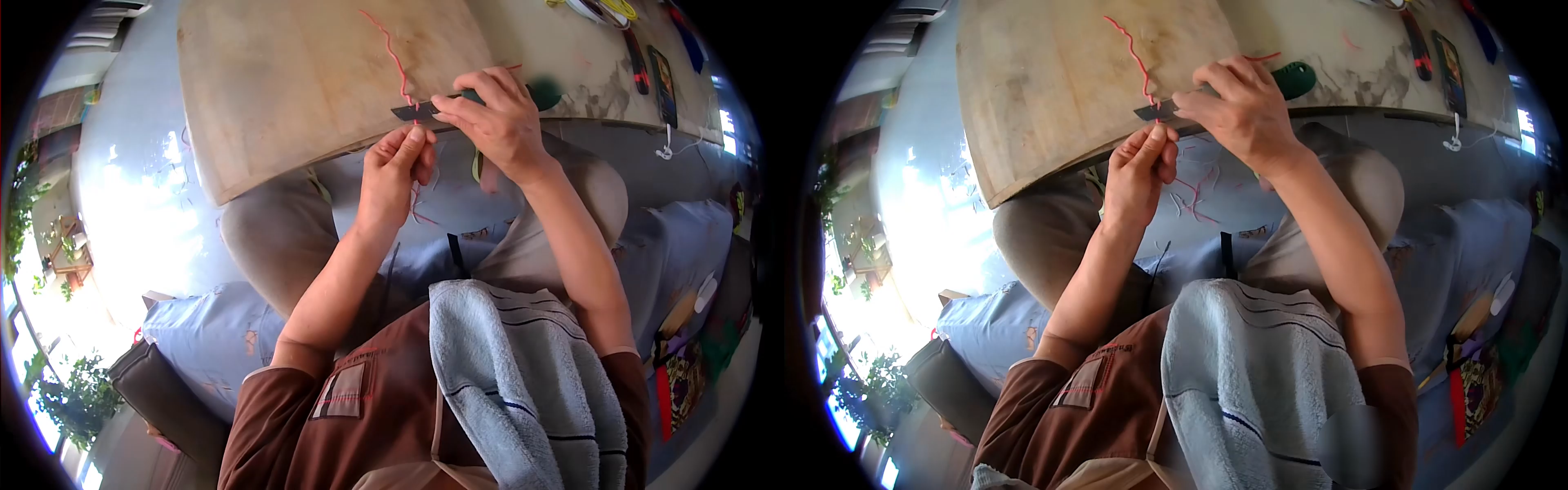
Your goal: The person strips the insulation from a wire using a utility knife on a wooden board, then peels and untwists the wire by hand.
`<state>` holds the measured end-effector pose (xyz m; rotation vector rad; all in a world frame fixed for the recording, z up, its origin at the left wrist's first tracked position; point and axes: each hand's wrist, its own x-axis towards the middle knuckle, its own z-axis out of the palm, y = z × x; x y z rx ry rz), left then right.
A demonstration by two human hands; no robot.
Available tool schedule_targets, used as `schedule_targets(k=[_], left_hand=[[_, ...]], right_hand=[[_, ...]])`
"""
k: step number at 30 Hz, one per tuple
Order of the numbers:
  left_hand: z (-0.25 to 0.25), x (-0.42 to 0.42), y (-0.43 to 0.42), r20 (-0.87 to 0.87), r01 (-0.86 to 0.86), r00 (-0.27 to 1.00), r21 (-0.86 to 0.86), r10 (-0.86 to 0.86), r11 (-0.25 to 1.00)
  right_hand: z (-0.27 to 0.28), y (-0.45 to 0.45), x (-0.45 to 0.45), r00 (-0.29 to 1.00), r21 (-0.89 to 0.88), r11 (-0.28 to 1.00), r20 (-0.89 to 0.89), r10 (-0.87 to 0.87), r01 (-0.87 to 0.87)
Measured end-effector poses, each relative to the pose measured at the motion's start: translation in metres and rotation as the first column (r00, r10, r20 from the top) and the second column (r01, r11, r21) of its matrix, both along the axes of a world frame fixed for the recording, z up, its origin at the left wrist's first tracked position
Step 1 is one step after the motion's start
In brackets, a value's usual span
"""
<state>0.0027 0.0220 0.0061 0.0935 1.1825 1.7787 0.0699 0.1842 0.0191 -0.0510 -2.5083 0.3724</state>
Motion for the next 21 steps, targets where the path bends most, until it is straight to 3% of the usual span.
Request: schedule_targets(k=[4, 7, 11, 21], left_hand=[[-0.001, -0.001, 0.002, 0.047, -0.013, 0.999, 0.017, 0.012, 1.000], [-0.003, 0.000, 0.002, 0.063, -0.024, 0.998, 0.019, 0.023, 1.000], [-0.002, 0.001, 0.005, 0.066, -0.051, 0.997, 0.037, 0.048, 0.998], [0.003, 0.003, 0.005, 0.120, -0.084, 0.989, 0.024, 0.080, 0.996]], right_hand=[[-0.010, 0.001, 0.000, 0.995, 0.094, 0.995, -0.095, 0.019, -0.010], [-0.012, 0.002, 0.000, 0.996, 0.104, 0.994, -0.089, 0.022, -0.012], [0.004, -0.003, 0.005, 0.999, -0.013, 1.000, 0.044, -0.016, 0.016], [-0.004, -0.009, 0.002, 0.997, 0.099, 0.993, -0.058, -0.056, 0.062]])
